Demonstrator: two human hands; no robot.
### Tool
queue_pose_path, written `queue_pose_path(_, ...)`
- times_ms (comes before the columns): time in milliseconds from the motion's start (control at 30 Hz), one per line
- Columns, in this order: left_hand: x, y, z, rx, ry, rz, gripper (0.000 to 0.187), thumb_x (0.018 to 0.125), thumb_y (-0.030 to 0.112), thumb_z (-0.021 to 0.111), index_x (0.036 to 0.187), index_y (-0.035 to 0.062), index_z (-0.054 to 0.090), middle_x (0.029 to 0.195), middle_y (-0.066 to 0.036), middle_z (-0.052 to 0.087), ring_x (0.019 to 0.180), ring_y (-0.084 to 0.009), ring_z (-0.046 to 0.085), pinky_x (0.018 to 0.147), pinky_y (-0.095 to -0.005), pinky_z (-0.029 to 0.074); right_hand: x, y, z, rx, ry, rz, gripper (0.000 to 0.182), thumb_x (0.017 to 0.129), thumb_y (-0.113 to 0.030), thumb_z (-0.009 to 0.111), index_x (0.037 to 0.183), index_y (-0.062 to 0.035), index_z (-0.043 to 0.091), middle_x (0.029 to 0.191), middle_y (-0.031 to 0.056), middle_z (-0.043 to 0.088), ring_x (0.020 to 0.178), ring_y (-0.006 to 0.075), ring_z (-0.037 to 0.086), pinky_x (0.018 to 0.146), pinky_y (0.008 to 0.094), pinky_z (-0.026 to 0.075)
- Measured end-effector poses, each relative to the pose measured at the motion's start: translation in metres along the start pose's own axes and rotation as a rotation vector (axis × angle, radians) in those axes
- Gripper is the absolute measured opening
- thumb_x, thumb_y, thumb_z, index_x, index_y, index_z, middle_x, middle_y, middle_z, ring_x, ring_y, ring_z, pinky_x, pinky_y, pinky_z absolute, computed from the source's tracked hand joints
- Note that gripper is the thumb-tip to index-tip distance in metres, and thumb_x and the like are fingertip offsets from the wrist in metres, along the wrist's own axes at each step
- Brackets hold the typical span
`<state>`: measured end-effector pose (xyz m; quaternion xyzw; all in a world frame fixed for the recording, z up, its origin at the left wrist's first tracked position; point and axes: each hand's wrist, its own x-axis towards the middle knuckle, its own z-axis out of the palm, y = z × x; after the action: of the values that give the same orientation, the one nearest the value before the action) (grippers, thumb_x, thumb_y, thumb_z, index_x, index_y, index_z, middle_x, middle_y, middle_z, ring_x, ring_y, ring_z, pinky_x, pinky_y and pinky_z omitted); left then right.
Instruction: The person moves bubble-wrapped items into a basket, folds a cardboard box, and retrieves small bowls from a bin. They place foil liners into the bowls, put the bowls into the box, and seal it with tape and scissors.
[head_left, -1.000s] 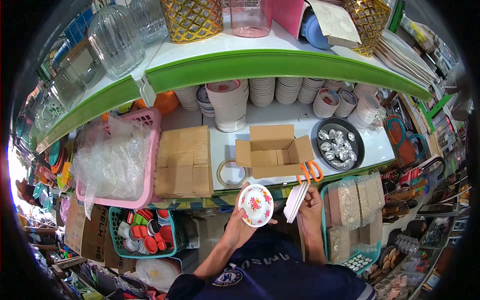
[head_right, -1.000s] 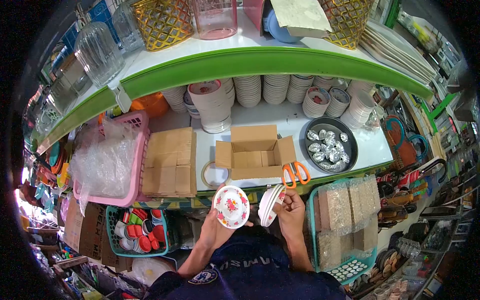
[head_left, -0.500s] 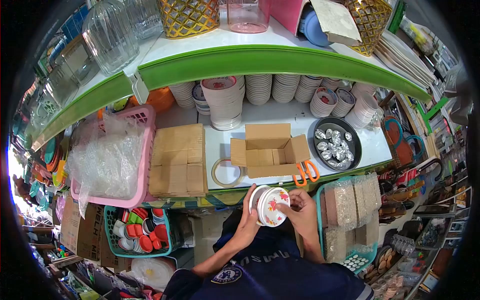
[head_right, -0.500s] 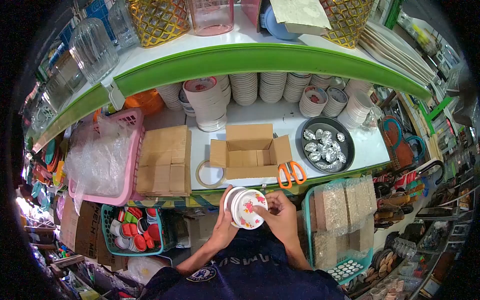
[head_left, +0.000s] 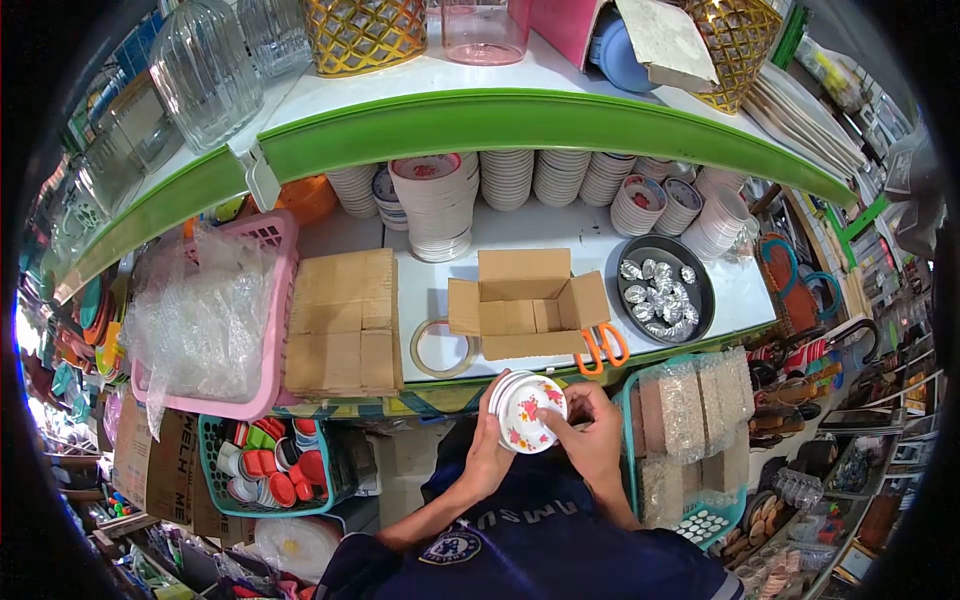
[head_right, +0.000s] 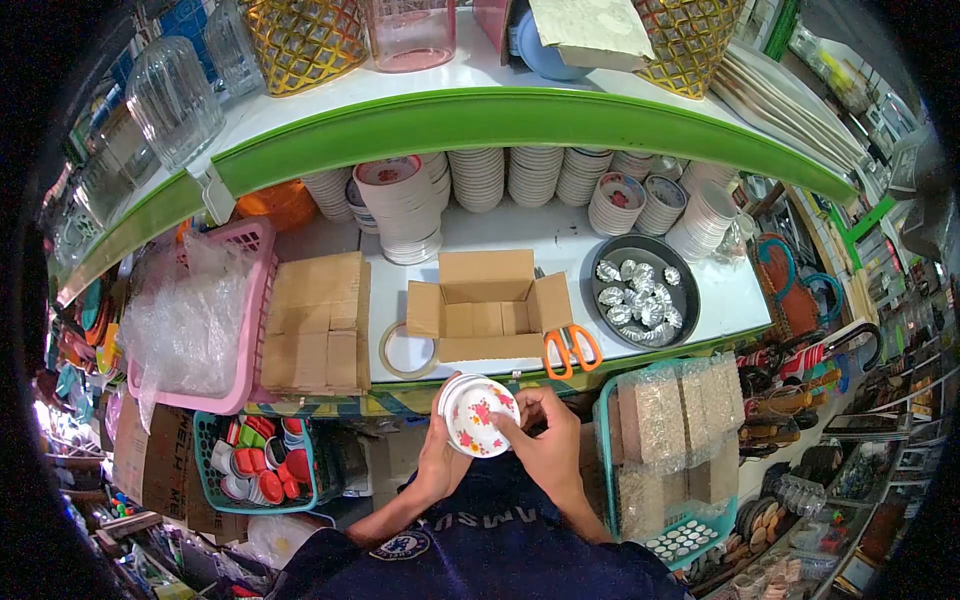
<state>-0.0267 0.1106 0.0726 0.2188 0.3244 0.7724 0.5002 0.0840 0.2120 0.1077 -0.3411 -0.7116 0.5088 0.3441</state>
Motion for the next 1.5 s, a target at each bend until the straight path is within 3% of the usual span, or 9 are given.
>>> queue_pose_path(333,0.003,0.002,0.004,-0.027,-0.016,-0.027,0.066,0.102,0.049,0.034,0.151,0.0083,0.016,0.148,-0.013,0.033,0.138,-0.0246,0.033,0.115,-0.0414,0.027,-0.002,0.013,-0.010,0.374,-0.016,0.109,0.026,0.082,-0.003,0.076,0.093,-0.0027,0.053,0.074,-0.0011,0.061,0.064,0.0002,0.052,0.056,0.0160,0.039)
queue_pose_path(533,0.007,0.009,0.008,-0.123,0.024,-0.117,0.067,0.101,0.051,0.034,0.150,0.0081,0.019,0.148,-0.014,0.033,0.138,-0.0248,0.034,0.115,-0.0426,0.027,0.000,0.009,-0.019,0.636,-0.010,0.146,0.025,0.083,0.001,0.072,0.098,-0.0019,0.052,0.092,0.0075,0.066,0.079,0.0088,0.064,0.068,0.0214,0.051)
queue_pose_path(600,0.009,0.011,0.003,-0.100,0.000,-0.146,0.068,0.100,0.055,0.034,0.149,0.0098,0.021,0.148,-0.015,0.034,0.135,-0.0294,0.039,0.106,-0.0487,0.041,0.000,0.015,-0.022,0.705,0.016,0.155,0.025,0.083,0.002,0.071,0.100,-0.0016,0.052,0.096,0.0095,0.067,0.083,0.0113,0.066,0.072,0.0241,0.053)
queue_pose_path(633,0.009,0.022,0.005,-0.120,-0.090,-0.207,0.070,0.098,0.061,0.031,0.148,0.0118,0.023,0.145,-0.016,0.039,0.129,-0.0358,0.046,0.088,-0.0527,0.054,0.000,0.019,-0.024,0.764,0.028,0.170,0.025,0.084,0.002,0.069,0.102,-0.0015,0.053,0.097,0.0103,0.067,0.084,0.0123,0.066,0.074,0.0259,0.053)
queue_pose_path(733,0.014,0.025,0.001,-0.119,-0.137,-0.223,0.073,0.096,0.064,0.027,0.147,0.0132,0.024,0.141,-0.017,0.042,0.124,-0.0401,0.051,0.073,-0.0522,0.059,0.001,0.017,-0.027,0.862,0.062,0.209,0.025,0.085,0.002,0.067,0.105,-0.0012,0.053,0.099,0.0116,0.068,0.085,0.0141,0.066,0.079,0.0288,0.053)
queue_pose_path(800,0.017,0.030,0.003,-0.093,-0.125,-0.232,0.075,0.095,0.067,0.024,0.147,0.0119,0.025,0.140,-0.017,0.045,0.123,-0.0403,0.051,0.076,-0.0524,0.059,0.003,0.014,-0.029,0.837,0.102,0.178,0.029,0.086,-0.009,0.069,0.109,-0.0033,0.053,0.095,0.0075,0.066,0.084,0.0129,0.066,0.072,0.0267,0.054)
queue_pose_path(1100,0.025,0.036,0.007,-0.124,-0.194,-0.267,0.078,0.095,0.068,0.023,0.149,0.0115,0.024,0.145,-0.015,0.040,0.130,-0.0388,0.045,0.091,-0.0585,0.051,0.002,0.019,-0.034,0.829,0.174,0.181,0.024,0.087,-0.002,0.066,0.106,-0.0032,0.052,0.098,0.0092,0.067,0.084,0.0129,0.066,0.076,0.0280,0.054)
queue_pose_path(1267,0.022,0.028,0.004,-0.071,-0.168,-0.253,0.073,0.098,0.054,0.040,0.152,0.0143,0.012,0.152,-0.013,0.028,0.135,-0.0357,0.038,0.094,-0.0636,0.046,0.004,0.015,-0.031,0.764,0.159,0.174,0.022,0.085,0.002,0.068,0.099,-0.0021,0.052,0.097,0.0107,0.067,0.084,0.0118,0.066,0.075,0.0267,0.054)
queue_pose_path(1500,0.017,0.012,0.005,0.045,-0.108,-0.200,0.069,0.102,0.040,0.041,0.153,0.0097,0.007,0.154,-0.014,0.023,0.143,-0.0272,0.025,0.116,-0.0448,0.025,0.009,0.010,-0.019,0.429,0.066,0.129,0.021,0.084,-0.001,0.072,0.096,0.0003,0.055,0.089,0.0096,0.067,0.070,0.0075,0.065,0.057,0.0184,0.049)
